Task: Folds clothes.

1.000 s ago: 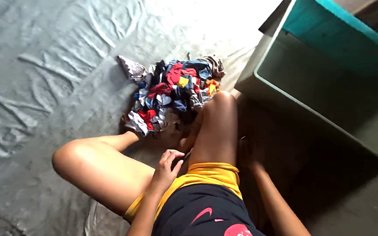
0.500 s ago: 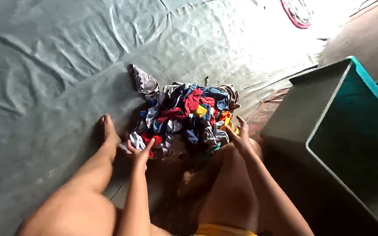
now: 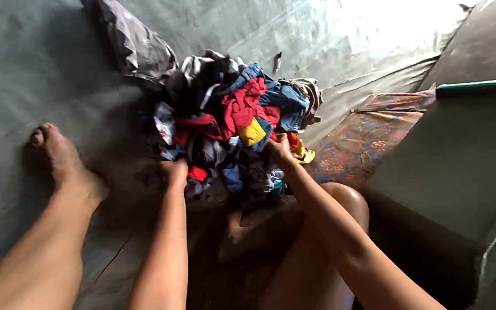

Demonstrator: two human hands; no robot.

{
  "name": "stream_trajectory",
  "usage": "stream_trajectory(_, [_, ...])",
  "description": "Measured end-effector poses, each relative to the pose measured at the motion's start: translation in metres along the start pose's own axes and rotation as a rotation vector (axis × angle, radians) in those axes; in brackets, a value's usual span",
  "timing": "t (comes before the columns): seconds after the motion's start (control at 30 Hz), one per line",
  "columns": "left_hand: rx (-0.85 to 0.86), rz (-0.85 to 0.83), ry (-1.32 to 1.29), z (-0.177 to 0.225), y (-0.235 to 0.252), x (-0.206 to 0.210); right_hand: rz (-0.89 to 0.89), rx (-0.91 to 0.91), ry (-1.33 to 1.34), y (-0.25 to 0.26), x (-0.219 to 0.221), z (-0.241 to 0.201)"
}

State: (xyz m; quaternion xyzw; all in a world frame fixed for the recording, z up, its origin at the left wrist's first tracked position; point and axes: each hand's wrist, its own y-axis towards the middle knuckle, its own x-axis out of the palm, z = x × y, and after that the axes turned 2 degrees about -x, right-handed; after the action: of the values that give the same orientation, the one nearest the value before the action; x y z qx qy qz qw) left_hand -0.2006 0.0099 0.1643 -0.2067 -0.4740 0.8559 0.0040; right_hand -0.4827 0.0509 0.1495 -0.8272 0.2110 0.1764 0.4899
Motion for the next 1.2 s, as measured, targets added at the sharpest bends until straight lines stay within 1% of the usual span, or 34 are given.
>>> stream_trajectory(0.03, [0.313,0.273,-0.174,-0.042,0.027,0.026,-0.032,-0.048,-0.036,-0.010,0.006,-0.004])
stream_trajectory(0.07, [0.246,0.258,-0.265,-0.034,0.036,0.025,-0.091,-0.098,-0.057,-0.024,0.014,-0.010])
stream_trajectory(0.1, [0.137,0.227,-0.311,-0.014,0.036,0.015,-0.162,-0.159,-0.079,-0.041,0.027,-0.016])
stream_trajectory(0.13, [0.080,0.223,-0.307,0.004,0.035,0.004,-0.243,-0.211,-0.119,-0.056,0.041,-0.022])
stream_trajectory(0.2, [0.096,0.184,-0.128,0.027,0.031,-0.022,-0.419,-0.331,-0.216,-0.083,0.064,-0.034])
stream_trajectory(0.27, [0.179,0.171,0.131,0.052,0.019,-0.041,-0.663,-0.442,-0.379,-0.096,0.071,-0.048])
stream_trajectory(0.33, [0.379,0.263,0.348,0.073,-0.001,-0.041,-0.925,-0.528,-0.556,-0.092,0.060,-0.068])
stream_trajectory(0.37, [0.511,0.285,0.420,0.081,-0.011,-0.033,-0.965,-0.550,-0.600,-0.086,0.046,-0.079])
stream_trajectory(0.4, [0.637,0.261,0.487,0.086,-0.020,-0.021,-0.897,-0.557,-0.628,-0.077,0.029,-0.088])
stream_trajectory(0.43, [0.738,0.195,0.535,0.090,-0.025,-0.006,-0.725,-0.562,-0.638,-0.063,0.009,-0.096])
stream_trajectory(0.47, [0.804,0.103,0.568,0.089,-0.023,0.012,-0.500,-0.569,-0.631,-0.045,-0.011,-0.105])
stream_trajectory(0.5, [0.823,0.013,0.593,0.084,-0.016,0.029,-0.270,-0.558,-0.620,-0.024,-0.027,-0.109])
stream_trajectory(0.53, [0.798,-0.060,0.625,0.075,-0.006,0.044,-0.097,-0.521,-0.621,-0.002,-0.039,-0.109])
stream_trajectory(0.57, [0.767,-0.097,0.641,0.065,0.005,0.053,-0.015,-0.467,-0.634,0.017,-0.046,-0.103])
stream_trajectory(0.6, [0.742,-0.095,0.637,0.058,0.015,0.058,0.006,-0.412,-0.656,0.032,-0.048,-0.092])
stream_trajectory(0.67, [0.656,-0.109,0.591,0.050,0.026,0.055,-0.049,-0.349,-0.675,0.047,-0.042,-0.069])
stream_trajectory(0.7, [0.605,-0.116,0.534,0.047,0.024,0.048,-0.077,-0.344,-0.651,0.045,-0.037,-0.061])
stream_trajectory(0.77, [0.510,-0.070,0.316,0.029,0.016,0.028,-0.084,-0.395,-0.529,0.014,-0.037,-0.060])
stream_trajectory(0.87, [0.384,0.174,-0.127,-0.003,-0.005,0.000,-0.062,-0.539,-0.137,-0.065,-0.069,-0.077])
stream_trajectory(0.9, [0.320,0.247,-0.230,-0.011,-0.015,-0.009,-0.123,-0.590,0.043,-0.095,-0.085,-0.082])
stream_trajectory(0.93, [0.271,0.302,-0.272,-0.020,-0.028,-0.020,-0.226,-0.659,0.210,-0.125,-0.102,-0.084])
stream_trajectory(0.97, [0.250,0.311,-0.280,-0.026,-0.045,-0.029,-0.347,-0.744,0.350,-0.153,-0.115,-0.081])
stream_trajectory(1.0, [0.246,0.283,-0.279,-0.028,-0.068,-0.033,-0.466,-0.837,0.430,-0.182,-0.127,-0.074])
stream_trajectory(1.03, [0.235,0.207,-0.284,-0.023,-0.096,-0.034,-0.577,-0.939,0.436,-0.211,-0.136,-0.067])
stream_trajectory(1.1, [0.208,-0.066,-0.343,-0.003,-0.164,-0.021,-0.771,-1.113,0.393,-0.266,-0.148,-0.047])
stream_trajectory(1.13, [0.216,-0.228,-0.414,0.002,-0.196,-0.009,-0.865,-1.153,0.390,-0.290,-0.149,-0.033])
stream_trajectory(1.17, [0.276,-0.373,-0.510,0.001,-0.221,0.004,-0.948,-1.168,0.373,-0.312,-0.150,-0.017])
stream_trajectory(1.2, [0.414,-0.499,-0.617,-0.008,-0.235,0.021,-1.012,-1.178,0.301,-0.333,-0.152,0.000])
